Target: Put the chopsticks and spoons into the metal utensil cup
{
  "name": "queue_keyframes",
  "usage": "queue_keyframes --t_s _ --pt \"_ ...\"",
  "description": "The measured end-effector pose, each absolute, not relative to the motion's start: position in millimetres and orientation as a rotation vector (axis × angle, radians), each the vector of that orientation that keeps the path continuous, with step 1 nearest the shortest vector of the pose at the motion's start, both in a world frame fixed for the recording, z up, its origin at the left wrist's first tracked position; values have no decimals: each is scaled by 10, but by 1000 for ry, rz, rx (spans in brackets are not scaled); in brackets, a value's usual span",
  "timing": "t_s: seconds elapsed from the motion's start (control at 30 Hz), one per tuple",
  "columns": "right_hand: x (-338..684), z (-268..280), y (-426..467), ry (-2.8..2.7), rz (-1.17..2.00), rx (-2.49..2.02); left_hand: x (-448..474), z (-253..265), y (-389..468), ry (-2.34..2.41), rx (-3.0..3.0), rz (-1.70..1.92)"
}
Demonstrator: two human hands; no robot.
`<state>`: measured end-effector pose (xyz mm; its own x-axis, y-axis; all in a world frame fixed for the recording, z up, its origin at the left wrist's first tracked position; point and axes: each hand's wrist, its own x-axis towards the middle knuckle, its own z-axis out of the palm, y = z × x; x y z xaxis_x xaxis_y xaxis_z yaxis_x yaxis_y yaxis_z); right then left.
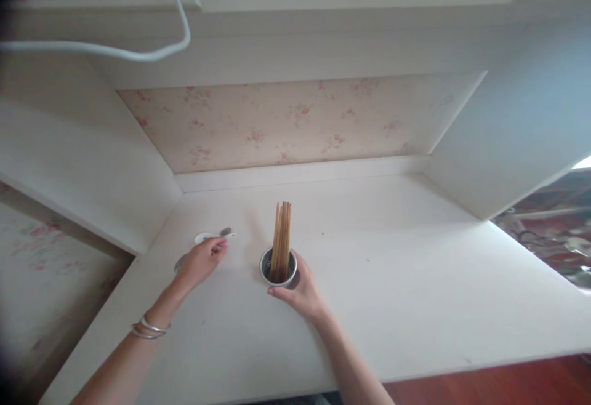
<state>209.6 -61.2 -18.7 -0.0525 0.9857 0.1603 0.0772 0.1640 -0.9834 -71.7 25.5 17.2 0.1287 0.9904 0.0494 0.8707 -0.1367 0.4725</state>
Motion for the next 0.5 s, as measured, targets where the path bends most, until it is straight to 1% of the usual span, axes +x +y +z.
queue_keyframes --t_s 0.07,0.23,0.5 --pt "2108 -169 -618 -1388 1065 -1127 -797 148 350 1960 2171 406" --pt "2125 -115 -631 -1407 1051 -1131 -845 95 389 2081 2221 276" --pt "2125 -158 -616 -1399 1046 -1124 -769 125 418 2119 2196 74"
